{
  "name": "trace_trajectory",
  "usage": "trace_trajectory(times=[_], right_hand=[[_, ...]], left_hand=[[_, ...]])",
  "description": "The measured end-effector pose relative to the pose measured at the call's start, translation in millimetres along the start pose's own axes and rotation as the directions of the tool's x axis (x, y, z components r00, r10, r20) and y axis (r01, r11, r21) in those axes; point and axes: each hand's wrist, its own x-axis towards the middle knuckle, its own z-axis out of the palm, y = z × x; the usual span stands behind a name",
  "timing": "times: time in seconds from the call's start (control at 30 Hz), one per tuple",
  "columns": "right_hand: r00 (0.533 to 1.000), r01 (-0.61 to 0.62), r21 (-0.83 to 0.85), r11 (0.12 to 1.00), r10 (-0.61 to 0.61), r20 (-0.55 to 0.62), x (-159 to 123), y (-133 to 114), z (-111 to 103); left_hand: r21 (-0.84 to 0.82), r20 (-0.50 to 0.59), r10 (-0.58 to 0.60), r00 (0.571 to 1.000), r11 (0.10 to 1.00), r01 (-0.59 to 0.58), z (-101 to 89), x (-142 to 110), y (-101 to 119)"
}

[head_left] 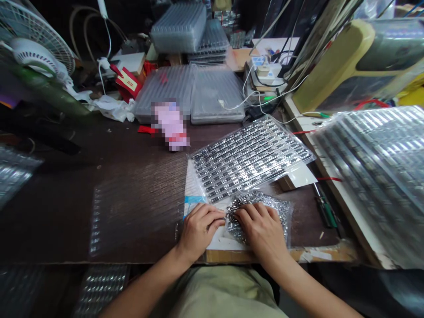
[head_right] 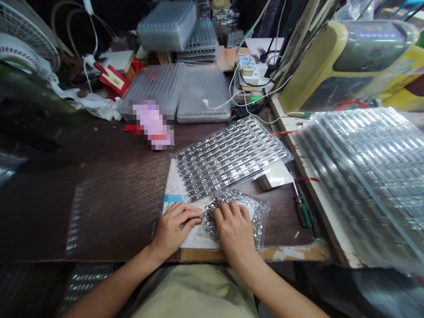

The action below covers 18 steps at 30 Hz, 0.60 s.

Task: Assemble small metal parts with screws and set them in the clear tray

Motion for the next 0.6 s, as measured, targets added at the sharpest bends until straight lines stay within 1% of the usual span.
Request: trace_trajectory(times=[0.23,0.37,0.43,0.47,0.53,0.6], right_hand=[[0.998,-0.012,0.118,0.993,0.020,-0.067,-0.6,4.1,2.2],[0.994,0.015,0.308,0.951,0.020,-0.109,0.3,6.7,0.9],[0.989,0.051,0.404,0.913,0.010,-0.146,2.2,5.3,0.3],[0.987,0.071,0.438,0.896,-0.001,-0.158,3.4,3.4,0.7],[0.985,0.104,0.474,0.874,-0.026,-0.168,6.1,-3.0,3.4],[0.984,0.107,0.479,0.871,-0.023,-0.178,8.8,-11.8,8.4]], left_hand=[[-0.007,0.016,-0.004,1.000,1.000,0.004,1.3,0.7,0.6],[-0.037,-0.005,-0.013,1.000,0.999,0.013,0.7,-1.0,6.0],[-0.048,-0.050,-0.007,0.999,0.999,0.004,-8.7,6.7,3.1],[-0.035,-0.084,-0.015,0.996,0.999,0.012,-16.8,14.2,-1.8],[0.043,-0.177,-0.064,0.982,0.996,0.073,-38.6,35.8,-20.1],[0.147,-0.263,-0.144,0.954,0.971,0.187,-63.5,60.3,-48.2]])
